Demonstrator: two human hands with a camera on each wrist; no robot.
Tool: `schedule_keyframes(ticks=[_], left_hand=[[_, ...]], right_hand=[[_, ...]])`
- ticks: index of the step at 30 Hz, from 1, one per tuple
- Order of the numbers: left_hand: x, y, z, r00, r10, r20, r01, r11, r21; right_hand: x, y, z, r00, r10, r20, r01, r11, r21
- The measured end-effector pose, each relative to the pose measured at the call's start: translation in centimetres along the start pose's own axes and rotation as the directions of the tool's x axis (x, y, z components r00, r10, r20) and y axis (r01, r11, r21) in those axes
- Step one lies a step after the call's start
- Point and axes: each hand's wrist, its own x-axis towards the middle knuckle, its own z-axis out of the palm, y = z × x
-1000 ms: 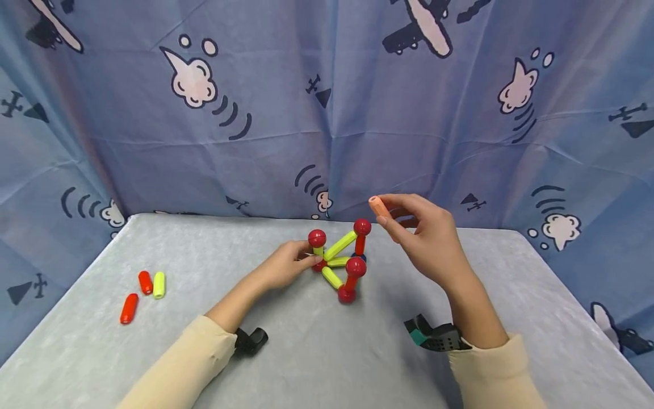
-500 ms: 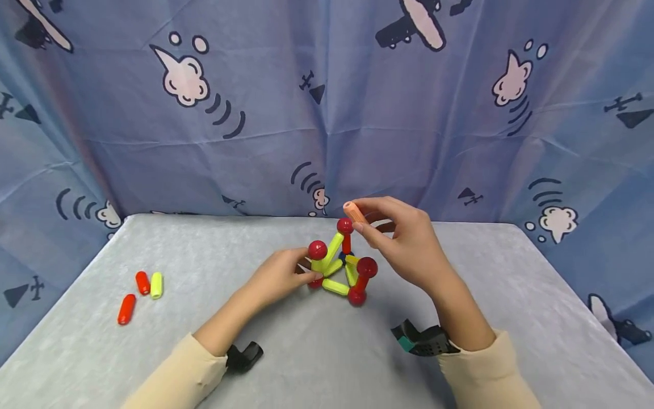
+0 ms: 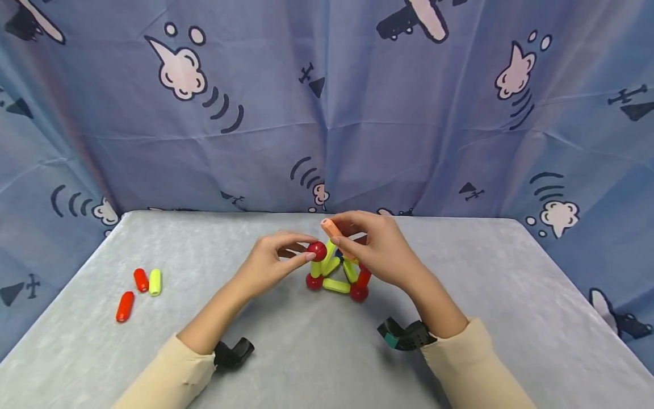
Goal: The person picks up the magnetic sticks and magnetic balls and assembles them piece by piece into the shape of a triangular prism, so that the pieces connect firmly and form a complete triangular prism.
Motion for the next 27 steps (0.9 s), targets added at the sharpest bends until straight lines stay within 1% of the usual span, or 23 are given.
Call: schedule_keyframes(ticks=[2,5,10,12,15,21,23,27], left_hand=[[0.0,0.0,0.0,1.0,0.002,0.007,-0.002,1.0,-0.002],[-0.1,0.1,0.1,1.0,-0.011,0.015,0.012,1.0,-0.022],[0.0,0.0,0.4,1.0,-0.002,0.023,0.002,1.0,-0.014],[0.0,-0.2,0.4,1.0,-0.014,0.016,0.014,1.0,-0.011],[0.0,-0.1,0.2,0.999,-0.037,0.004,0.037,0.999,-0.029],[0.1,0.2,-0.1,0.998,-0.06,0.021,0.061,0.997,-0.055],[0.1,0.3,-0.1,0.998,-0.064,0.022,0.065,0.996,-0.056],[-0.1,0.2,-0.2,0.998,-0.068,0.017,0.069,0.996,-0.054]], right_hand=[[0.2,0.3,0.3,1.0,-0.004,0.022,0.004,1.0,-0.021],[0.3,0.7,0.7,0.998,-0.015,0.056,0.018,0.998,-0.066],[0.5,1.0,1.2,0.992,-0.008,0.125,0.02,0.995,-0.094],[0.6,0.9,1.3,0.99,0.001,0.142,0.015,0.994,-0.109],[0.6,0.9,1.2,0.987,0.008,0.163,0.015,0.99,-0.139],[0.5,1.0,0.9,0.98,0.02,0.2,0.019,0.98,-0.196],[0.5,1.1,0.9,0.975,0.03,0.222,0.013,0.982,-0.186],[0.5,1.1,1.0,0.953,0.056,0.297,-0.007,0.986,-0.164]])
